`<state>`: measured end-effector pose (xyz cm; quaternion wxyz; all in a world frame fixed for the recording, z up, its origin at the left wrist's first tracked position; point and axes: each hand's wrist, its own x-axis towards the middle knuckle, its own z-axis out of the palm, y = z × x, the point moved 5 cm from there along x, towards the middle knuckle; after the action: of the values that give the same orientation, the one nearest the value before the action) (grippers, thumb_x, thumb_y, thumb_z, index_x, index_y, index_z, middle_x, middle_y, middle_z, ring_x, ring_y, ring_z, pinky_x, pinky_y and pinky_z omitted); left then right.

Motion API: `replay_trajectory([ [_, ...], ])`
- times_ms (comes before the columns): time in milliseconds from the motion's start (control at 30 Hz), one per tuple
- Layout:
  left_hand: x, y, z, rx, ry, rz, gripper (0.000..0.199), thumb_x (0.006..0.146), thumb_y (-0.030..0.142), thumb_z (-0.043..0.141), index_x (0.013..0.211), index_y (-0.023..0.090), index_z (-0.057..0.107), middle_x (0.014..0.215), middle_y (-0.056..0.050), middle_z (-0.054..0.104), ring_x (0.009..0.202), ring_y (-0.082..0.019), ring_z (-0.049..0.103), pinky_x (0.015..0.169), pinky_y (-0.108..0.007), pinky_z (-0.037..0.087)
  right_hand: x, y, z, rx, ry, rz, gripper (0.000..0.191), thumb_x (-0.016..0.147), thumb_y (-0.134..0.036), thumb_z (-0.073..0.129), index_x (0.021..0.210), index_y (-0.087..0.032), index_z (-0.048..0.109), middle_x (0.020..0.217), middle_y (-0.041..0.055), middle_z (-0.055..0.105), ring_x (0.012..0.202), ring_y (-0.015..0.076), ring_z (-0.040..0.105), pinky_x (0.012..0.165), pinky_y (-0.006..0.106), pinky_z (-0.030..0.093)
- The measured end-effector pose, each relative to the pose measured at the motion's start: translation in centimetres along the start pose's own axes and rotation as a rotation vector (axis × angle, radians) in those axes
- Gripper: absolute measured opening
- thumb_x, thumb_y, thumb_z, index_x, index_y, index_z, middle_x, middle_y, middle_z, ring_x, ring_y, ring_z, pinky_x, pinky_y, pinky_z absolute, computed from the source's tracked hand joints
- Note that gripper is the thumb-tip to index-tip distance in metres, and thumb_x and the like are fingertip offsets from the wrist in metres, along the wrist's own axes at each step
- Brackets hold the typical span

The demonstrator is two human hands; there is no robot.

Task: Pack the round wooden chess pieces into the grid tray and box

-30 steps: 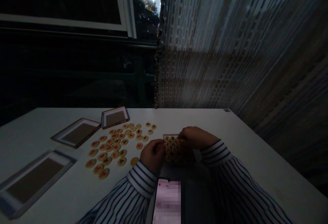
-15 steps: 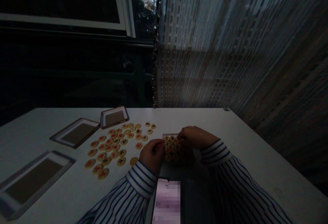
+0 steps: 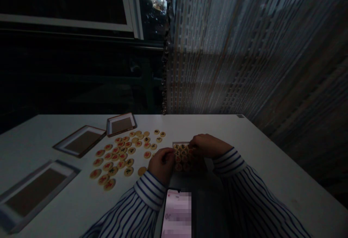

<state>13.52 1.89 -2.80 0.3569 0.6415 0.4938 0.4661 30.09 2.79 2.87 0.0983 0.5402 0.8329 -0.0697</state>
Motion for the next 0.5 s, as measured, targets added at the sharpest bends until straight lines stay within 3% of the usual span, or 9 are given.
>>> replay_trajectory([
  [500,0.03,-0.14,0.00,-0.010,0.010,0.012,0.018,0.065,0.024,0.055,0.079,0.016,0.063,0.076,-0.004,0.066,0.069,-0.015,0.061,0.065,-0.028,0.049,-0.01,-0.11,0.10,0.005,0.004,-0.002,0.031,0.071,-0.029,0.047,0.097,-0.022,0.062,0.094,0.0078,0.063,0.085,0.0206,0.057,0.067,0.027,0.038],
])
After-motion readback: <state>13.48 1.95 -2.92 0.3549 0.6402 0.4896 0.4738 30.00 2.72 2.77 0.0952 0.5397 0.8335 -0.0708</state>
